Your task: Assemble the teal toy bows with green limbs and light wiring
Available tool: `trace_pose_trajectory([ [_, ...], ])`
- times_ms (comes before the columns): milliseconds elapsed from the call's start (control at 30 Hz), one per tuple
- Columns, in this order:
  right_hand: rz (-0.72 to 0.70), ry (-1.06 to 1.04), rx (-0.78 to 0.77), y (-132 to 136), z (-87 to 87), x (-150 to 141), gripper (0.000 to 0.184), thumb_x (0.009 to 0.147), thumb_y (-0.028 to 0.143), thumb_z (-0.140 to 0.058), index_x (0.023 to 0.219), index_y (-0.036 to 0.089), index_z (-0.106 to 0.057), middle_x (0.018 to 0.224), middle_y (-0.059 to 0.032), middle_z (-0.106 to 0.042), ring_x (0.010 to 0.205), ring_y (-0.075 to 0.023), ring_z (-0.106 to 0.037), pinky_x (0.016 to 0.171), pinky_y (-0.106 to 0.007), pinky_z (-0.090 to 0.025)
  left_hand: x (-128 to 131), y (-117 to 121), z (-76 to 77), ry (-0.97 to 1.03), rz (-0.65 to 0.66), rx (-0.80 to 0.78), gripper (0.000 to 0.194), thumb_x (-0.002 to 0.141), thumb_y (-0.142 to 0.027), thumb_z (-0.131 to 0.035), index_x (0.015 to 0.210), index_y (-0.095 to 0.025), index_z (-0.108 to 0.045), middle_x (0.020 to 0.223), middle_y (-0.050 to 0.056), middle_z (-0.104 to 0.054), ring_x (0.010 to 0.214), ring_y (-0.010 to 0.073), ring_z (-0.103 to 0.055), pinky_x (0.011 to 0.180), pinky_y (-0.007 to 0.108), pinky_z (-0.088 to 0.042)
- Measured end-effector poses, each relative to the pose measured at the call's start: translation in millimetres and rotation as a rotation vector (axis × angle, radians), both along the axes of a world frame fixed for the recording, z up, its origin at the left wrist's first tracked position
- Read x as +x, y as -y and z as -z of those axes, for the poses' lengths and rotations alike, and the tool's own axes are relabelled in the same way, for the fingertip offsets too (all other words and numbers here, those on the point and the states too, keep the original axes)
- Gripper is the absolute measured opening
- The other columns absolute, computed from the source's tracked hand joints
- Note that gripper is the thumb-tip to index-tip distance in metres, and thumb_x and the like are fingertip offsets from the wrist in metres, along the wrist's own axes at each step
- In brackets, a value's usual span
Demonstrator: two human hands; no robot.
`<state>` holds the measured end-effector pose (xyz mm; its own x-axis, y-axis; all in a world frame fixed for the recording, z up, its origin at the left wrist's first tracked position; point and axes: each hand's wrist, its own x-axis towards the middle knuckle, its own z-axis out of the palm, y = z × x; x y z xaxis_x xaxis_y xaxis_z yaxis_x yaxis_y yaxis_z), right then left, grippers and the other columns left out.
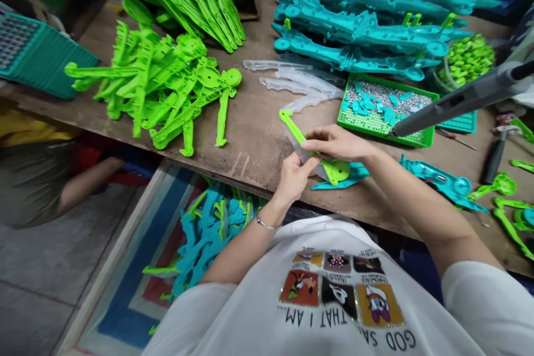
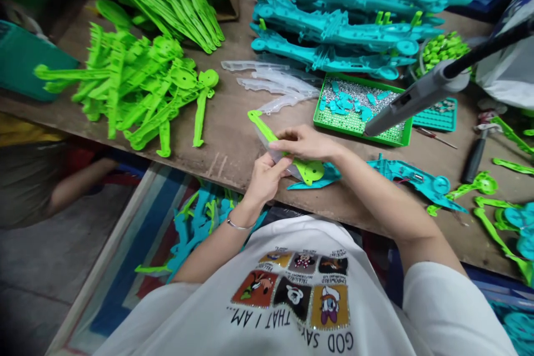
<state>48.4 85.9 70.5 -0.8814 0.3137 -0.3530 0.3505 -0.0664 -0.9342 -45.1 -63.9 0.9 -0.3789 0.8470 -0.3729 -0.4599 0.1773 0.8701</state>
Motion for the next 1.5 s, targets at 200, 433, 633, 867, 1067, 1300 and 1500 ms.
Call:
trace_pose_trajectory([
  [200,-0.108,0.218,0.045,-17,5.5,55,0.044,0.068,0.044,-0.088,0.104,0.019,-0.08,0.103,-0.0053,-0.079,0.095,-0.0223,-0.07,0.082,-0.032,-0.056,4,0,2.5,-0.103,-0.013,-0.028,0.045,0.074,-0.054,-0.086,0.093,-0.016,-0.069,0.085,0.001,-0.073,0.073,0.0139,-0.067,0.074,0.028,-0.057],
  [433,-0.163,0.214,0.14,-14,9.8,62,0.044,0.069,0.051,-0.086,0.099,0.019,-0.081,0.09,-0.0023,-0.077,0.078,-0.0175,-0.064,0.067,-0.027,-0.048,5,1,-3.5,-0.138,-0.039,-0.001,0.044,0.077,-0.052,-0.086,0.097,-0.016,-0.071,0.087,0.001,-0.073,0.078,0.0143,-0.067,0.077,0.028,-0.057],
  [633,-0.057,0.142,0.058,-10,10.2,62,0.039,0.065,0.042,-0.087,0.092,0.016,-0.079,0.08,-0.0005,-0.074,0.07,-0.0141,-0.061,0.067,-0.027,-0.049,8,1,5.2,-0.122,-0.075,-0.007,0.043,0.079,-0.051,-0.085,0.099,-0.016,-0.071,0.09,0.002,-0.074,0.079,0.0148,-0.067,0.078,0.028,-0.056],
  [867,-0.078,0.168,0.069,-11,11.5,57,0.039,0.062,0.037,-0.088,0.094,0.017,-0.077,0.081,-0.0002,-0.075,0.07,-0.0146,-0.063,0.066,-0.027,-0.049,9,-1,2.1,-0.176,-0.073,-0.025,0.045,0.077,-0.055,-0.084,0.097,-0.016,-0.072,0.089,0.003,-0.074,0.079,0.0152,-0.067,0.078,0.028,-0.055],
  [1067,-0.028,0.122,-0.033,-6,12.9,56,0.044,0.064,0.035,-0.089,0.098,0.017,-0.068,0.074,0.0014,-0.072,0.066,-0.0139,-0.064,0.062,-0.026,-0.051,9,-2,4.3,-0.142,-0.072,-0.021,0.045,0.079,-0.056,-0.082,0.1,-0.017,-0.07,0.09,0.002,-0.073,0.08,0.0144,-0.067,0.08,0.027,-0.054],
  [1300,-0.006,0.103,-0.107,-5,14.3,57,0.045,0.06,0.032,-0.091,0.094,0.017,-0.065,0.072,0.0025,-0.07,0.062,-0.0115,-0.061,0.061,-0.025,-0.05,17,-9,-4.0,-0.004,-0.129,0.0,0.045,0.074,-0.054,-0.087,0.089,-0.019,-0.062,0.078,-0.004,-0.065,0.069,0.01,-0.06,0.069,0.023,-0.052],
  [1500,-0.02,0.126,-0.126,-13,14.1,57,0.046,0.06,0.036,-0.092,0.094,0.017,-0.067,0.078,-0.0006,-0.074,0.064,-0.0124,-0.063,0.061,-0.026,-0.052,19,-5,-21.7,0.107,0.044,-0.059,0.056,0.062,-0.044,-0.096,0.103,-0.02,-0.066,0.095,0.0,-0.075,0.083,0.0151,-0.07,0.081,0.031,-0.06],
])
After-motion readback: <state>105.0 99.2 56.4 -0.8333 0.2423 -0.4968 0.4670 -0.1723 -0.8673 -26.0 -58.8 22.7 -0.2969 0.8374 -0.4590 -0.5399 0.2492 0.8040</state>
